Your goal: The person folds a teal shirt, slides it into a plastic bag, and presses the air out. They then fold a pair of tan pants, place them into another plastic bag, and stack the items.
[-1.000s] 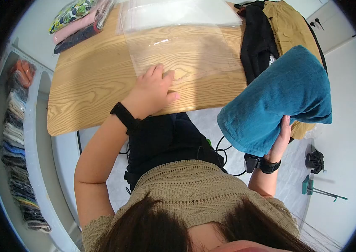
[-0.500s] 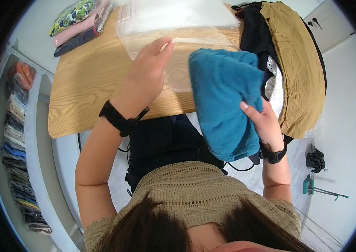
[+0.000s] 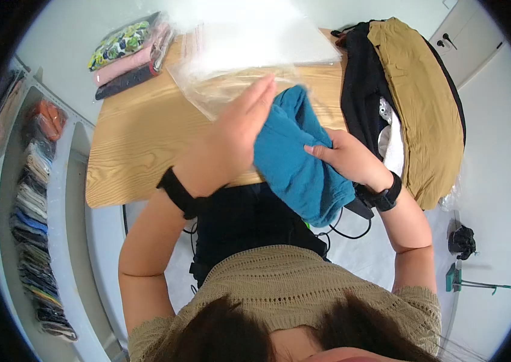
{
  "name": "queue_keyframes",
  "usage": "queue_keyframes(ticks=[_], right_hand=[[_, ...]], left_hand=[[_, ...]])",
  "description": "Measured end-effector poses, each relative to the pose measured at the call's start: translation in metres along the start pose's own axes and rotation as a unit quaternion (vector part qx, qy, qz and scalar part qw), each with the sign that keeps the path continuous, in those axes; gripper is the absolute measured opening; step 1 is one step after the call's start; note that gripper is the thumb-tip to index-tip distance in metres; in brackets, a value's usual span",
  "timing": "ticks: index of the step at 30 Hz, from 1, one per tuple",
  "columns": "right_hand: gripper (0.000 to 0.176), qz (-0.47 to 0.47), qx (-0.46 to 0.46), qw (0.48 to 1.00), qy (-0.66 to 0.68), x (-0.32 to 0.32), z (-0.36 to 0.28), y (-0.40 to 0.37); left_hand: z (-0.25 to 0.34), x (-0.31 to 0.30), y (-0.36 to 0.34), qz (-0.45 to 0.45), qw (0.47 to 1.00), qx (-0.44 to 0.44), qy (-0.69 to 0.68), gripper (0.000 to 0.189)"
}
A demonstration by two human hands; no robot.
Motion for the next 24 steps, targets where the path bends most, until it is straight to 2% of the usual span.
queue_keyframes(ticks=[1,2,3,5,6,7,8,9,11,13,14,15,17,18,20,21,23,24], right_hand=[[0.029,-0.029,-0.018,0.999,-0.003,-0.001,-0.001,0.003],[0.031,-0.038,0.054,0.992,0.110,-0.004,0.000,0.009],[0.031,-0.035,0.048,0.992,0.109,-0.006,0.002,0.015],[0.031,0.038,0.094,0.973,0.209,-0.012,0.002,0.026],[0.031,0.063,0.059,0.996,0.036,-0.017,-0.008,0.025],[0.031,0.066,0.052,0.996,0.032,-0.016,-0.011,0.026],[0.030,0.068,0.005,0.997,0.024,-0.014,-0.013,0.027],[0.029,0.070,-0.040,0.997,0.017,-0.012,-0.015,0.029],[0.028,0.078,-0.028,0.996,0.043,-0.009,-0.014,0.036],[0.026,0.209,-0.120,0.965,-0.106,-0.005,-0.008,0.045],[0.023,0.158,-0.177,0.968,-0.083,-0.003,-0.016,0.040],[0.023,0.189,-0.336,0.918,-0.094,0.002,-0.013,0.051],[0.032,0.114,-0.228,0.960,-0.113,0.002,-0.016,0.050],[0.032,0.117,-0.229,0.960,-0.114,0.006,-0.018,0.051],[0.029,0.186,-0.161,0.963,-0.111,0.016,-0.018,0.053],[0.029,0.186,-0.163,0.962,-0.112,0.017,-0.016,0.051],[0.027,0.089,-0.234,0.961,-0.119,0.020,-0.012,0.051],[0.024,0.089,-0.238,0.958,-0.136,0.020,-0.012,0.054]], left_hand=[[0.004,0.001,0.002,0.002,1.000,0.004,0.006,0.052],[0.008,0.002,0.003,0.003,1.000,0.015,-0.005,0.051],[0.012,0.002,0.004,0.005,1.000,0.026,-0.015,0.050],[0.019,0.005,0.006,0.004,0.998,0.057,0.004,0.050],[0.024,0.006,0.006,-0.018,0.998,0.052,-0.005,0.051],[0.029,0.009,0.007,-0.041,0.998,0.047,-0.016,0.051],[0.033,0.012,0.009,-0.040,0.997,0.047,-0.052,0.059],[0.036,0.012,0.011,-0.037,0.997,0.052,-0.049,0.059],[0.042,0.011,0.014,-0.058,0.995,0.045,-0.069,0.058],[0.049,0.010,0.015,-0.051,0.995,0.054,-0.073,0.059],[0.051,0.011,0.014,-0.069,0.990,0.070,-0.103,0.059],[0.053,0.012,0.013,-0.089,0.983,0.086,-0.134,0.059],[0.058,0.011,0.012,-0.085,0.983,0.076,-0.142,0.058],[0.058,0.010,0.013,-0.088,0.984,0.090,-0.123,0.056],[0.059,0.005,0.013,-0.090,0.985,0.104,-0.102,0.054],[0.060,0.002,0.013,-0.083,0.987,0.103,-0.091,0.052],[0.060,-0.004,0.013,-0.077,0.989,0.104,-0.077,0.049],[0.060,-0.007,0.013,-0.075,0.989,0.108,-0.067,0.047]])
Point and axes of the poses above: each hand's wrist, its own y-axis towards the middle knuckle, its own x-axis out of the palm, z = x × y, the point moved 1 cm from there along y, towards the middle knuckle, and after that the axes turned 3 degrees about -y, right-handed, at the moved point
